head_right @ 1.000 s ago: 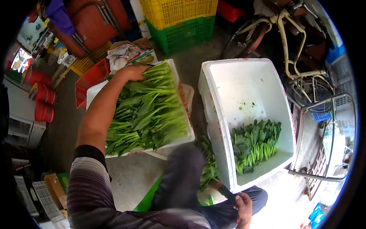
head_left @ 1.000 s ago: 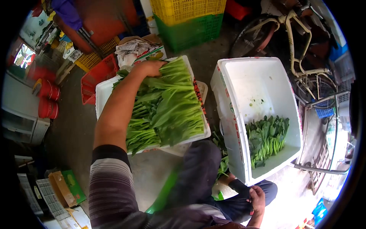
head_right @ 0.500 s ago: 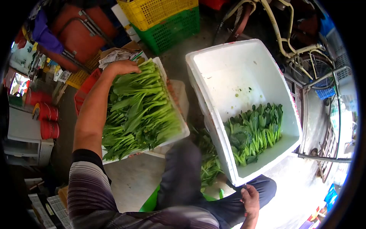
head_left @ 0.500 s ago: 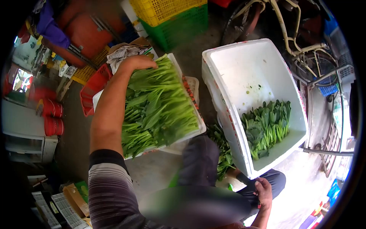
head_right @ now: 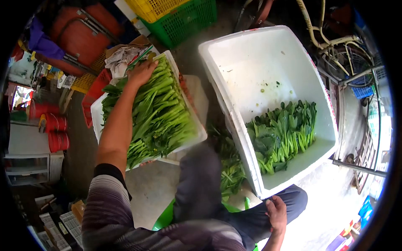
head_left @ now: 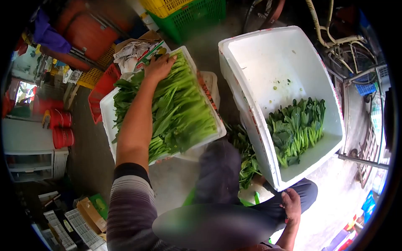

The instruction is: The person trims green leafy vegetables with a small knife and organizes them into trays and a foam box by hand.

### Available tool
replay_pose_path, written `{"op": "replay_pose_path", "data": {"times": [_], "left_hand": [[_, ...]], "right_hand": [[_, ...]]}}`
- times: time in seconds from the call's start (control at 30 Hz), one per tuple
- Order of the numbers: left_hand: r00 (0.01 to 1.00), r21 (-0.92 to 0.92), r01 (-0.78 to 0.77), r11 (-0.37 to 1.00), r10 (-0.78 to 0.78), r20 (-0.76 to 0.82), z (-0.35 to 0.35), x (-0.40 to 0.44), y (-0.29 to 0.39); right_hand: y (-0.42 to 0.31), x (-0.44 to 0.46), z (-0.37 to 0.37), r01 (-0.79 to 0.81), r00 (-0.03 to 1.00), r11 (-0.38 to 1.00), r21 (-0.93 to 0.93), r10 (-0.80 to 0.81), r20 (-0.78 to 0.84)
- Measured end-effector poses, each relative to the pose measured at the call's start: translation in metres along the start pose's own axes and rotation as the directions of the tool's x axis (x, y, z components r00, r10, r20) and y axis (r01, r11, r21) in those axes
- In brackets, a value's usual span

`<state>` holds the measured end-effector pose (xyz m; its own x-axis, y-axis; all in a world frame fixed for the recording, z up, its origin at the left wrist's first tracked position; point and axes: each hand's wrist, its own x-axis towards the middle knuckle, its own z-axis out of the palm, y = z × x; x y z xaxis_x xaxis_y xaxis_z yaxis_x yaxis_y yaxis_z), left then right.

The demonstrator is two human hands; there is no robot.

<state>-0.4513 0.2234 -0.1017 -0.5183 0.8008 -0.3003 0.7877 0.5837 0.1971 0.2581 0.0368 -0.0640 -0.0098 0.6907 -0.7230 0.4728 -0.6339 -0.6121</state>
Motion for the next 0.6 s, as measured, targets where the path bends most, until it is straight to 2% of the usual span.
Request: {"op": "replay_pose_path", "data": {"times": [0.07, 0.2, 0.23, 0.33, 0.43, 0.53, 0.6], "left_hand": [[0.996, -0.238, -0.064, 0.969, 0.049, -0.069, 0.029, 0.023, -0.033], [0.999, -0.183, -0.032, 0.983, 0.038, 0.031, 0.006, 0.017, -0.02], [0.999, -0.158, 0.014, 0.987, -0.007, 0.049, 0.001, 0.015, -0.014], [0.999, -0.037, -0.022, 0.999, 0.024, 0.035, -0.014, 0.008, -0.006], [0.998, 0.043, 0.018, 0.999, -0.015, -0.058, -0.022, 0.006, -0.002], [0.999, 0.124, 0.053, 0.991, -0.054, 0.004, -0.05, -0.004, 0.003], [0.998, 0.168, 0.065, 0.984, -0.062, -0.025, -0.056, -0.002, -0.002]], "right_hand": [[-0.005, 0.004, 0.0, 0.015, 1.0, 1.0, 0.02, -0.015, -0.004], [-0.008, -0.001, -0.001, 0.002, 0.999, 1.0, 0.024, -0.003, 0.033], [-0.005, -0.002, -0.002, 0.017, 1.0, 0.999, 0.039, -0.018, 0.024], [0.003, -0.007, -0.009, 0.045, 0.998, 0.995, 0.087, -0.048, 0.04], [0.007, -0.007, -0.014, 0.058, 0.997, 0.993, 0.103, -0.063, 0.046], [0.007, -0.008, -0.013, 0.064, 0.996, 0.991, 0.119, -0.07, 0.05], [0.005, -0.007, -0.013, 0.058, 0.996, 0.991, 0.119, -0.065, 0.055]]}}
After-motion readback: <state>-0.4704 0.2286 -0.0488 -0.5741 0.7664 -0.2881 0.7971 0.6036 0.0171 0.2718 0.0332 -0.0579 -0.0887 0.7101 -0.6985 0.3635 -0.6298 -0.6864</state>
